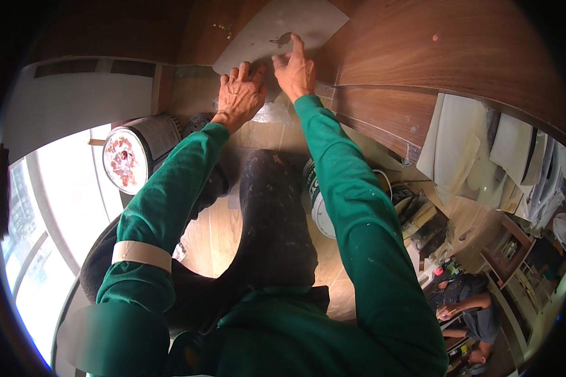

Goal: The person handles a small gray panel and adhesive, then kneels to install a wooden cabinet door. They align the door, insert small fasteners into holes, and press the door into place while other workers are visible in the background.

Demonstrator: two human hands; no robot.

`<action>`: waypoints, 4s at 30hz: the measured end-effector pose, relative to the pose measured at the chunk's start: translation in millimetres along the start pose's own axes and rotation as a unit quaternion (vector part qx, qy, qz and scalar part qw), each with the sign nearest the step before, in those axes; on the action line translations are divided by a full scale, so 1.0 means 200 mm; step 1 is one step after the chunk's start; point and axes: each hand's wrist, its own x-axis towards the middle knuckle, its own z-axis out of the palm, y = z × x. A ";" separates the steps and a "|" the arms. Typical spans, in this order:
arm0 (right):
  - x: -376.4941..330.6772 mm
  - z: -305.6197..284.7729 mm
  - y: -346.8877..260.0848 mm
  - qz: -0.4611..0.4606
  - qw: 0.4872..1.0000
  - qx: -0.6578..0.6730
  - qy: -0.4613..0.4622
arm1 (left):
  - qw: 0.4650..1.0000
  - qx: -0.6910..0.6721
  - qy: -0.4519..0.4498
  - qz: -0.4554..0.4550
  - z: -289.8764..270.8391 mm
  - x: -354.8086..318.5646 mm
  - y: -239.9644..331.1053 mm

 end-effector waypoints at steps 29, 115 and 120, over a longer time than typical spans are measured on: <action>-0.09 0.04 -0.03 -0.088 0.988 0.123 -0.012 | 1.000 0.017 -0.016 -0.008 -0.04 0.01 0.02; -0.10 0.08 -0.11 -0.027 0.987 0.157 -0.013 | 0.998 -0.054 0.028 0.024 0.00 0.08 -0.16; -0.11 0.08 -0.12 -0.021 0.990 0.137 -0.019 | 0.997 -0.061 0.032 0.020 -0.02 0.07 -0.15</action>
